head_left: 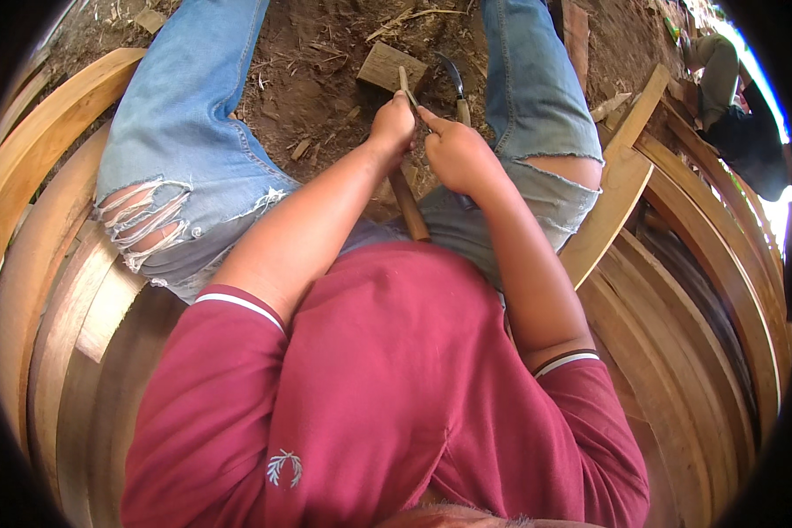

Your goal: The person sits on the ground and uses a knife to carve a small piece of wood, shaping it into a thin stick. They repeatedly hold the wood against a block and shave off thin layers, occasionally inspecting the progress.

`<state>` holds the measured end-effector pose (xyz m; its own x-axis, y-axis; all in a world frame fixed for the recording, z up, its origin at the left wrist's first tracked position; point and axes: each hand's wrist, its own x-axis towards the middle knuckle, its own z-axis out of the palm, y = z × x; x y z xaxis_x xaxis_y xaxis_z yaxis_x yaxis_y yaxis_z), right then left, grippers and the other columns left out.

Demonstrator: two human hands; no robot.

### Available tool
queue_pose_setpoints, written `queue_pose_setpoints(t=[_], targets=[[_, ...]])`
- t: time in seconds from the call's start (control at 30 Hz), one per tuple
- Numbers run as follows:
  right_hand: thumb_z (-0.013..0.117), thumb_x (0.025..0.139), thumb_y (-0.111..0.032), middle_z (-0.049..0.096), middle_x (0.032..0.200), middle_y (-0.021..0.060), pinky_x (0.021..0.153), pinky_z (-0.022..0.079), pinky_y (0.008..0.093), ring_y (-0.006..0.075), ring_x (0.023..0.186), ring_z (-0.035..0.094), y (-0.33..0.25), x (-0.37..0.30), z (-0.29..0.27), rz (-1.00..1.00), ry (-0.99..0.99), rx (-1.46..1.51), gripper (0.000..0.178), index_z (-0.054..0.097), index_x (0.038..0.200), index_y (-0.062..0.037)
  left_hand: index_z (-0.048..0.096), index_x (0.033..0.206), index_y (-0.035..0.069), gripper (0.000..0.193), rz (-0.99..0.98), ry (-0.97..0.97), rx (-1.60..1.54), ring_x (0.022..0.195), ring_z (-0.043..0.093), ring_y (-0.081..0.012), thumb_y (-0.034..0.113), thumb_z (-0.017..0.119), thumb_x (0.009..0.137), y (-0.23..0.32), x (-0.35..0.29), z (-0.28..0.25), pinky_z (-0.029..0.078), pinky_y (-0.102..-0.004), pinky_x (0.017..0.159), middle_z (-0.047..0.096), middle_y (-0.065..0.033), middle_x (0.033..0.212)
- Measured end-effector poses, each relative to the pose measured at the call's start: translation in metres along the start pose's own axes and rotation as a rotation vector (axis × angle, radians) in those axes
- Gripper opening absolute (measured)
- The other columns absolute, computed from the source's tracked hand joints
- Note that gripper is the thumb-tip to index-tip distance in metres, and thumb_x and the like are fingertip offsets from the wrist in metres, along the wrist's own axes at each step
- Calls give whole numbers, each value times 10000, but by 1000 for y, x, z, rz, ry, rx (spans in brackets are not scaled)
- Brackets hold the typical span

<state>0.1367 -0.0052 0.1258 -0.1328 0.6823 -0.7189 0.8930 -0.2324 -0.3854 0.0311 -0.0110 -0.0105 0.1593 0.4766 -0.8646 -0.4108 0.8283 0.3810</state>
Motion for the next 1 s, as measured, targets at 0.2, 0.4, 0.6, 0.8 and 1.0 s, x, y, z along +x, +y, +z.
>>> queue_pose_setpoints(t=[0.2,0.4,0.6,0.8,1.0], targets=[[422,924,-178,666,1092,317,934,493,498,441,1019,656,-2,6,13,-53,67,-4,536,544,1435,-74,564,916,65,466,57,33,40,547,481,-177,413,305,1087,-1,1,0,392,-377,515,516,-43,667],[440,884,-165,684,1130,272,936,510,492,421,1063,658,-12,8,15,-3,50,-75,591,516,1467,-107,615,918,35,501,20,79,-10,688,556,-198,417,336,1082,2,-3,2,440,-398,651,582,-74,761],[448,888,-152,690,1141,256,922,523,493,418,1058,665,-14,11,21,10,17,-129,586,504,1467,-76,629,954,12,507,22,114,110,753,580,-218,432,371,1070,12,-17,4,452,-410,694,614,-98,817],[448,897,-155,705,1035,268,883,521,518,427,982,679,-13,17,29,-50,117,-184,555,517,1440,-61,643,954,-9,515,18,74,71,784,592,-223,427,388,1055,9,-9,-4,458,-418,715,626,-111,847],[452,895,-158,704,1054,268,890,526,512,427,988,679,-15,11,26,0,90,-214,559,509,1438,-34,654,986,-26,551,62,108,239,817,613,-231,453,391,1051,18,-25,4,470,-427,746,652,-136,885]])
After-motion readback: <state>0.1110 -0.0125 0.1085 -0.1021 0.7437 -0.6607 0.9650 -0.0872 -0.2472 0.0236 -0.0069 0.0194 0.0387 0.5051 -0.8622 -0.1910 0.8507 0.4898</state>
